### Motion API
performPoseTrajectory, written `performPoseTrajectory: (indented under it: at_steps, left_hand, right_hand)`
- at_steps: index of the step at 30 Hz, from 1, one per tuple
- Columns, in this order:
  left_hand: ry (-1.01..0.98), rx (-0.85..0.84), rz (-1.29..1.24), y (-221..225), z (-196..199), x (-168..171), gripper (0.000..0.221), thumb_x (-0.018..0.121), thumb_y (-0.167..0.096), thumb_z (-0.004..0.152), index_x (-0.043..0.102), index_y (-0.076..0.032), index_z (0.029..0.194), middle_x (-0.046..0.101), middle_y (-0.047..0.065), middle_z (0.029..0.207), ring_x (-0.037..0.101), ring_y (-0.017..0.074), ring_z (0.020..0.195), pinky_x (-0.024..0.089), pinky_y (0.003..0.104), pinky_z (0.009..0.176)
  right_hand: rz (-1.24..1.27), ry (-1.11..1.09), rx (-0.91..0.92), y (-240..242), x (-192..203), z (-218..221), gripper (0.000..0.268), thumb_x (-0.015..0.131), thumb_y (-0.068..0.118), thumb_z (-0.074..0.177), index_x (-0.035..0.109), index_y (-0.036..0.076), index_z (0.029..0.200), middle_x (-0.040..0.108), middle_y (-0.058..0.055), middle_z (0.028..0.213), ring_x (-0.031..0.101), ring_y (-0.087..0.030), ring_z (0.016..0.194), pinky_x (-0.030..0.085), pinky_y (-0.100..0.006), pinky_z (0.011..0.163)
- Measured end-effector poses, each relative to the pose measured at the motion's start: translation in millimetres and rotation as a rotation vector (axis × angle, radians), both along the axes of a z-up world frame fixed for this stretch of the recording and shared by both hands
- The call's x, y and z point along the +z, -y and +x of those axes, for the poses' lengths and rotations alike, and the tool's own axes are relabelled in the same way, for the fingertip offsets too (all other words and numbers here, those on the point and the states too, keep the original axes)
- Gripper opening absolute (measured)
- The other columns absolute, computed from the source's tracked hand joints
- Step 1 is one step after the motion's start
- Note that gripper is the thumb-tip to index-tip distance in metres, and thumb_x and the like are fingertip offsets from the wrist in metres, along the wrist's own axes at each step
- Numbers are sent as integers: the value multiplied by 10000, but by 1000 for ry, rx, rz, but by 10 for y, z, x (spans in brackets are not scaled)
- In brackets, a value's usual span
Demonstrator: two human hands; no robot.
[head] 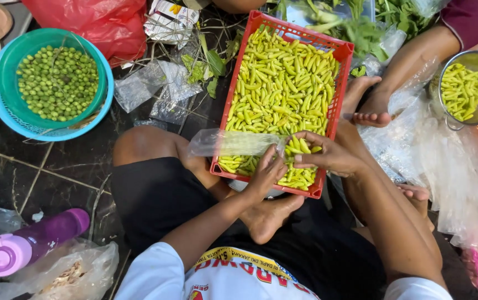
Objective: Workers are sitting on the floor sorting and bagging green chilies from a crate into small plastic bags.
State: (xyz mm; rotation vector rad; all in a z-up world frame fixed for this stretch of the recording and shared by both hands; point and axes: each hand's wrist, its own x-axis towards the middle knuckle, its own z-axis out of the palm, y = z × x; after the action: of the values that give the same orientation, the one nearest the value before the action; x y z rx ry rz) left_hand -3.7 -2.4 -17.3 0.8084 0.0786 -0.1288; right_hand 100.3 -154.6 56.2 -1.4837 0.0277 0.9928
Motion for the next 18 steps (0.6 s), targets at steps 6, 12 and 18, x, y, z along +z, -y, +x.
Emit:
performPoseTrajectory:
  at_steps: [6,12,18]
  left_hand:
    - [-4,-62,24,23,-4,-130,124,367,-110,1060,479,-123,1111,275,-75,520,194,23,459,205,216,470]
    - [6,-111,20,32,-8,-330,175,349,-84,1026,505,-92,1106,274,-83,517,187,4,468,208,192,477]
    - [42,-149,35,104,-31,-453,208,360,-86,1045,543,-70,1143,340,-69,473,199,1,422,261,175,454]
  right_hand:
    - [-101,181,157,47,224,32,506,775,-68,831,612,-35,1309,630,-82,1053,690,-167,900,662,-390,789]
    - [-399,530,373,85,344,69,402,828,177,863,723,71,1236,699,-106,876,655,-175,837,589,-354,677]
    - [-756,616,567,111,271,-42,569,839,398,804,670,251,1327,747,-283,1020,710,-447,1049,570,-526,938]
